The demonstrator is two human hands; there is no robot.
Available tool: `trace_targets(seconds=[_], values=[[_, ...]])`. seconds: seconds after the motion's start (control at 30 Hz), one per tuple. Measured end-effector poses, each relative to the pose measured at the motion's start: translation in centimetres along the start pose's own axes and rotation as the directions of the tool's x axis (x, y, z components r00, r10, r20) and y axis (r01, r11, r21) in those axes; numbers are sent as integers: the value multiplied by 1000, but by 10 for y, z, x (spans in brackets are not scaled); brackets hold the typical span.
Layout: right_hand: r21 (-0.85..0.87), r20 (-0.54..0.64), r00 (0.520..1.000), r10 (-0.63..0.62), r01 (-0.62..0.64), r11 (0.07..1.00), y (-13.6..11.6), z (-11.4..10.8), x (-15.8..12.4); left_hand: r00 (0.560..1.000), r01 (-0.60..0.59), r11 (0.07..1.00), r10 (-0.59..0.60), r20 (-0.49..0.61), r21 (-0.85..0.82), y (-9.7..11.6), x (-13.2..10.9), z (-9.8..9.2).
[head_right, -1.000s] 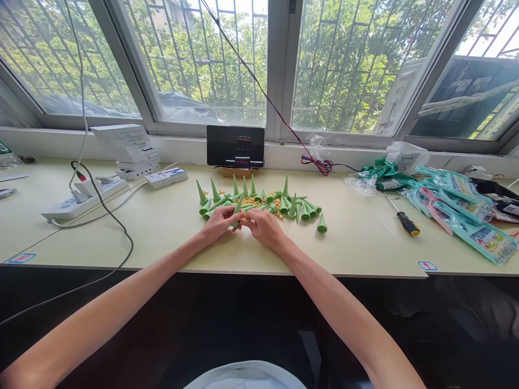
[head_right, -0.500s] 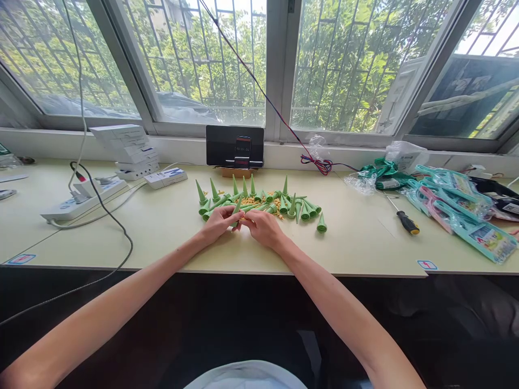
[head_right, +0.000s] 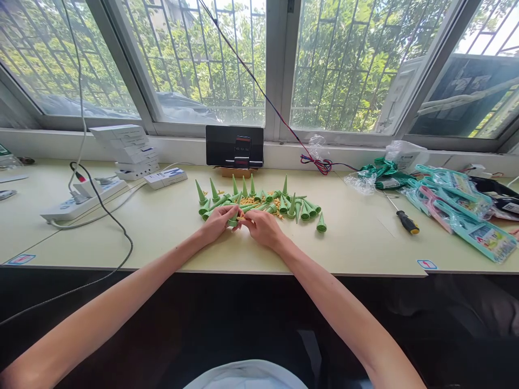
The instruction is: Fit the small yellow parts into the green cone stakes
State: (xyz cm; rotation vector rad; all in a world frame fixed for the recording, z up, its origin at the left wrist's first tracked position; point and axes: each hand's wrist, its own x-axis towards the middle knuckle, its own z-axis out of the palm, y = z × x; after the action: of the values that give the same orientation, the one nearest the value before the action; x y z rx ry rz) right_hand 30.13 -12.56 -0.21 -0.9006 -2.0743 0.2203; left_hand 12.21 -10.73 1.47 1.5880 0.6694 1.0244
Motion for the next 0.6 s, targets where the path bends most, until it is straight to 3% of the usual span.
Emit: trace_targets(seconds=[0.6], values=[[-34,30,999,-26,27,999,-2,3,0,1000,-8,1000,8,-19,24,-2,0,-2]])
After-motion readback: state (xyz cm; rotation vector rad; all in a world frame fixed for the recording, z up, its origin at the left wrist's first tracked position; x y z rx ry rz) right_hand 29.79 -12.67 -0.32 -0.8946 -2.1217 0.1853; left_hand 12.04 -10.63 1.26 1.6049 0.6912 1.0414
